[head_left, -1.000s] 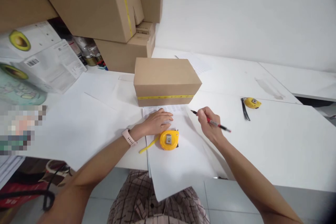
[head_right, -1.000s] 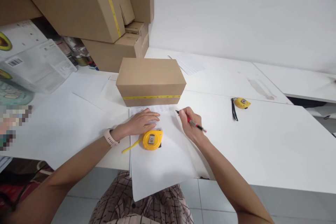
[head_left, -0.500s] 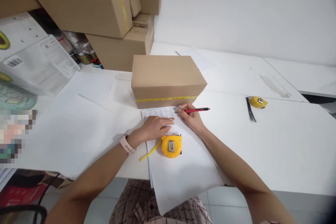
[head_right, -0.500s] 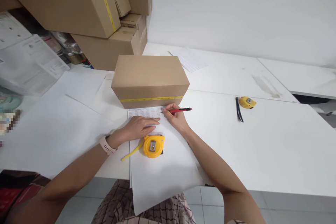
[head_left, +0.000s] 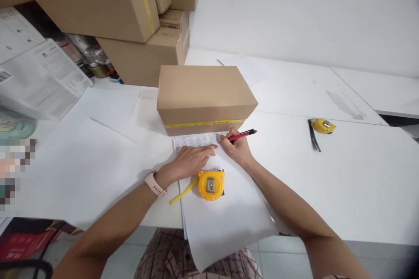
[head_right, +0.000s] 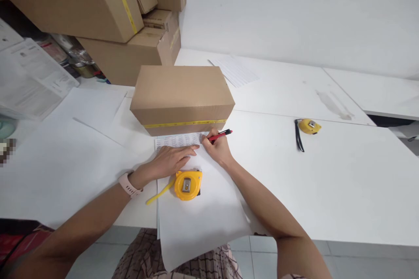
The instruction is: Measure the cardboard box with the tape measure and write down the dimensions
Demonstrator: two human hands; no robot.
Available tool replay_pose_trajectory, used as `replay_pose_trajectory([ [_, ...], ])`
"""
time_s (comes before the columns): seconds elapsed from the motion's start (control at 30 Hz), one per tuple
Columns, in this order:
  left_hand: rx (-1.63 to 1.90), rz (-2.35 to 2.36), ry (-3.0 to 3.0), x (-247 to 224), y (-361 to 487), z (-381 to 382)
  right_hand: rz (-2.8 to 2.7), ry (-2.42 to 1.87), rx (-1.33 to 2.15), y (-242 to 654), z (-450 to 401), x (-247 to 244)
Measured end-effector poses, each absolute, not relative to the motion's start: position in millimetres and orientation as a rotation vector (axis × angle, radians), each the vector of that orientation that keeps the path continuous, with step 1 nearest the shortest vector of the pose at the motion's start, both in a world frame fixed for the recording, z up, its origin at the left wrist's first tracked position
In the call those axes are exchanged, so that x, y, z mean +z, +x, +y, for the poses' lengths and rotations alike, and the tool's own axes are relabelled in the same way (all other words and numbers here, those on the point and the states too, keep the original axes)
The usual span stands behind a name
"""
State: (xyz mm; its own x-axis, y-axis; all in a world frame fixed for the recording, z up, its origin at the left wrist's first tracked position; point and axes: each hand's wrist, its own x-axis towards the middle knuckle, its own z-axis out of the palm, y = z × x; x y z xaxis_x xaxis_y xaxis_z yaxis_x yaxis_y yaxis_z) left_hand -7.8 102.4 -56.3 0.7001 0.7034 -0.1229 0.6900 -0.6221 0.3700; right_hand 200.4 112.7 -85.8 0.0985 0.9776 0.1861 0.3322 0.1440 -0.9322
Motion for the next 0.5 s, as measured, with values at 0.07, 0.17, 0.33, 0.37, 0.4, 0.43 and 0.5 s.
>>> replay_pose_trajectory([
  [0.07,0.032,1.094,2.502,-54.9,-6.8,102.5,-1.43,-1.368,0.812,199.8,112.3,-86.0],
  [0.17,0.035,1.094,2.483,-53.4,-6.3,102.7,-1.442,-1.371,0.801,199.2,112.2,-85.7],
  [0.33,0.068,1.091,2.461,-52.4,-6.5,102.4,-1.452,-1.372,0.797,198.5,111.5,-84.2],
  [0.37,0.066,1.095,2.456,-52.2,-6.4,102.3,-1.451,-1.372,0.794,198.4,111.4,-84.1],
  [0.4,0.063,1.099,2.453,-52.2,-6.3,102.3,-1.451,-1.374,0.792,198.4,111.4,-84.1],
  [0.43,0.06,1.102,2.45,-52.2,-6.1,102.3,-1.452,-1.378,0.791,198.4,111.4,-84.3],
  [0.5,0.061,1.102,2.451,-52.7,-6.0,102.4,-1.454,-1.389,0.791,198.4,111.5,-85.1],
])
